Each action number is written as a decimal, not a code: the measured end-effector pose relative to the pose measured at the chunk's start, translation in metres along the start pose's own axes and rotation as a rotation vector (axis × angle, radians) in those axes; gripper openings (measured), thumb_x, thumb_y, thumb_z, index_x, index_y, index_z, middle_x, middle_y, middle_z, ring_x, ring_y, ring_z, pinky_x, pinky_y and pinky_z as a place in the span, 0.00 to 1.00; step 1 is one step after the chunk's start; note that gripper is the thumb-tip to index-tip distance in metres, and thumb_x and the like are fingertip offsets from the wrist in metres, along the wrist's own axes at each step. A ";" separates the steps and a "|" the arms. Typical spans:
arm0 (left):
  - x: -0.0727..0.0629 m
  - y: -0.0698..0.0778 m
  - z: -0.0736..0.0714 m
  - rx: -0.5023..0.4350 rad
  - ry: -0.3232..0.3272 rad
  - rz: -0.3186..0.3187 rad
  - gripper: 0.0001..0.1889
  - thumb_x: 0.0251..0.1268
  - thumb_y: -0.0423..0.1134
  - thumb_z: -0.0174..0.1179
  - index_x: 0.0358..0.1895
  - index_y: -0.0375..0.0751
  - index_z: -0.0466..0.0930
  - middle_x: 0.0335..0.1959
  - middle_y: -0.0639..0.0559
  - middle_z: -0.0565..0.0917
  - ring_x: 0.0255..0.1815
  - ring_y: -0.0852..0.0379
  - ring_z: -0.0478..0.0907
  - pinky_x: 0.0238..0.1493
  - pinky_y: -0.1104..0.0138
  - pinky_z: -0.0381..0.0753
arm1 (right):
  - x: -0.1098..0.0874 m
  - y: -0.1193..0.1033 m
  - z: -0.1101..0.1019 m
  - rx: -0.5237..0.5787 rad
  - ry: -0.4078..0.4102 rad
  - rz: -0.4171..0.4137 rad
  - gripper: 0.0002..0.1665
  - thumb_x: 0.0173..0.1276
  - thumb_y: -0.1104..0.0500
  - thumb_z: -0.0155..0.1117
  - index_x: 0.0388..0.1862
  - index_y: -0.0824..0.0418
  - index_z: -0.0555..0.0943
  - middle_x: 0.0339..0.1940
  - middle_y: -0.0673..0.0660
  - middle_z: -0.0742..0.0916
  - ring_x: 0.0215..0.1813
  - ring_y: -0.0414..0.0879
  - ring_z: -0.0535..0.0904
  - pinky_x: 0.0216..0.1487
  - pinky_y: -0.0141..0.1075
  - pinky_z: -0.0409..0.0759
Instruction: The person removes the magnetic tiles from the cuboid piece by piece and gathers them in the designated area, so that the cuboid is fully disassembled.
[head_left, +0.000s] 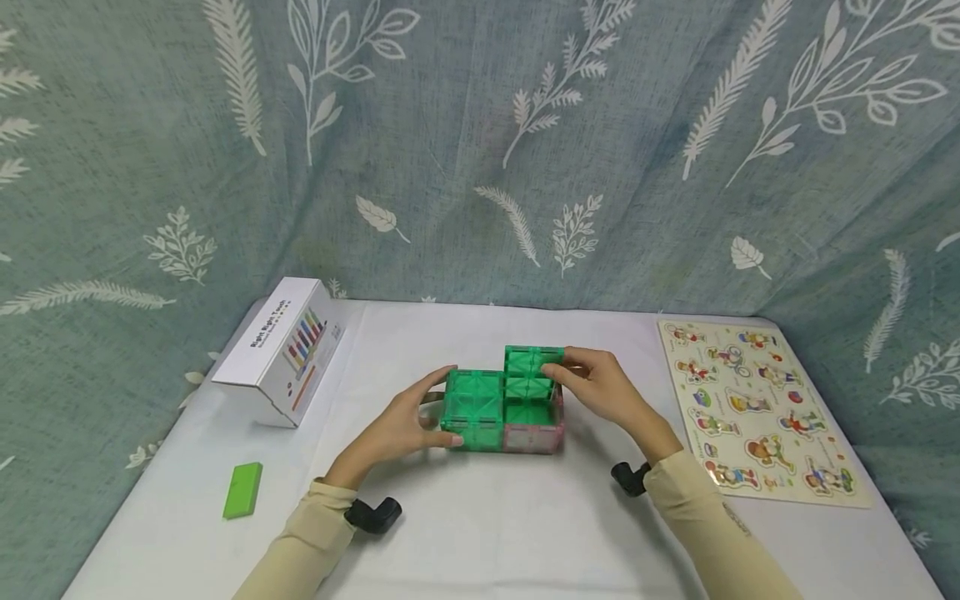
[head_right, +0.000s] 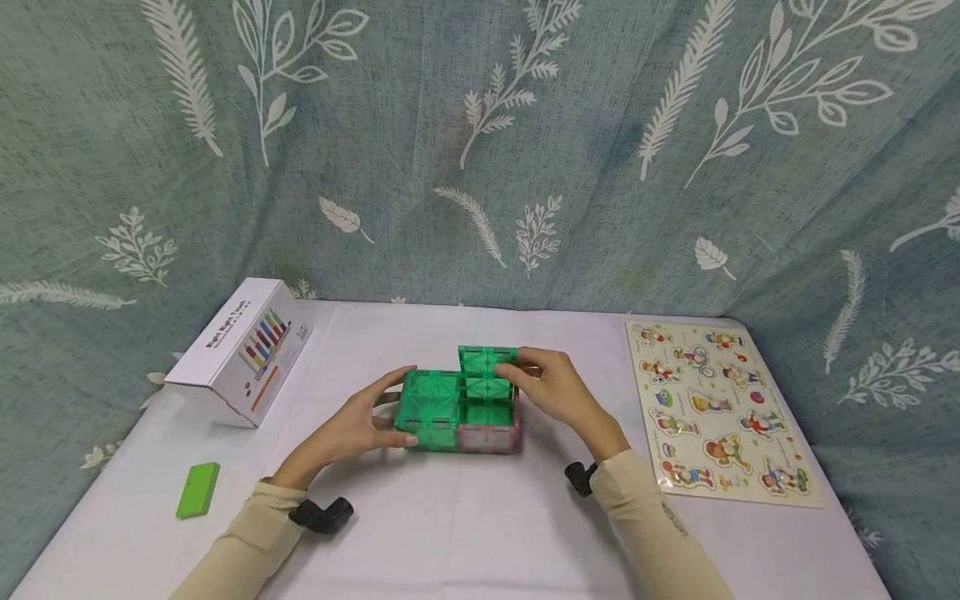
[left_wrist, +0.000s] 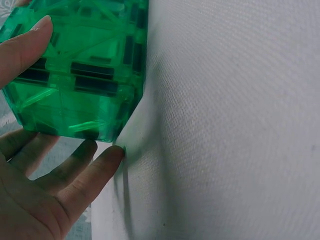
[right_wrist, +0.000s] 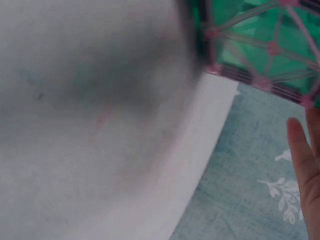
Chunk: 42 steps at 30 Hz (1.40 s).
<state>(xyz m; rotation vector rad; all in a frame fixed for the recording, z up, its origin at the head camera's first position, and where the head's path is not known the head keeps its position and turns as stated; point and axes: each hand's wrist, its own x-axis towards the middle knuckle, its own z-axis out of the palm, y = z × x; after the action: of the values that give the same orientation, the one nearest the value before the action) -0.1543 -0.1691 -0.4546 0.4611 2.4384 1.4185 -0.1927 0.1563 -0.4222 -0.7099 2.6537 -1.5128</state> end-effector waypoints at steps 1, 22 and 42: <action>0.000 0.000 0.000 -0.002 -0.001 -0.001 0.54 0.50 0.43 0.79 0.80 0.59 0.53 0.81 0.45 0.59 0.77 0.35 0.64 0.62 0.44 0.81 | 0.001 0.001 0.001 0.006 -0.010 -0.002 0.12 0.74 0.54 0.63 0.41 0.61 0.86 0.38 0.59 0.89 0.47 0.52 0.89 0.50 0.42 0.87; 0.003 -0.002 0.001 -0.052 -0.021 0.011 0.56 0.50 0.39 0.79 0.81 0.51 0.50 0.82 0.44 0.55 0.79 0.34 0.58 0.69 0.43 0.75 | 0.005 0.010 0.006 0.073 0.041 0.108 0.11 0.72 0.53 0.65 0.44 0.59 0.87 0.40 0.58 0.91 0.42 0.46 0.87 0.43 0.36 0.85; -0.002 -0.008 -0.007 -0.052 -0.011 0.020 0.55 0.50 0.42 0.79 0.80 0.57 0.53 0.82 0.44 0.55 0.79 0.33 0.58 0.68 0.42 0.76 | 0.010 0.009 0.021 0.350 0.121 0.308 0.21 0.72 0.51 0.66 0.56 0.65 0.84 0.52 0.64 0.89 0.52 0.45 0.87 0.58 0.41 0.86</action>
<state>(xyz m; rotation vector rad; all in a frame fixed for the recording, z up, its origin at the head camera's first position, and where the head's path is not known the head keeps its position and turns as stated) -0.1563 -0.1788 -0.4581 0.4811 2.3880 1.4797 -0.2005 0.1394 -0.4388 -0.1855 2.3329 -1.8956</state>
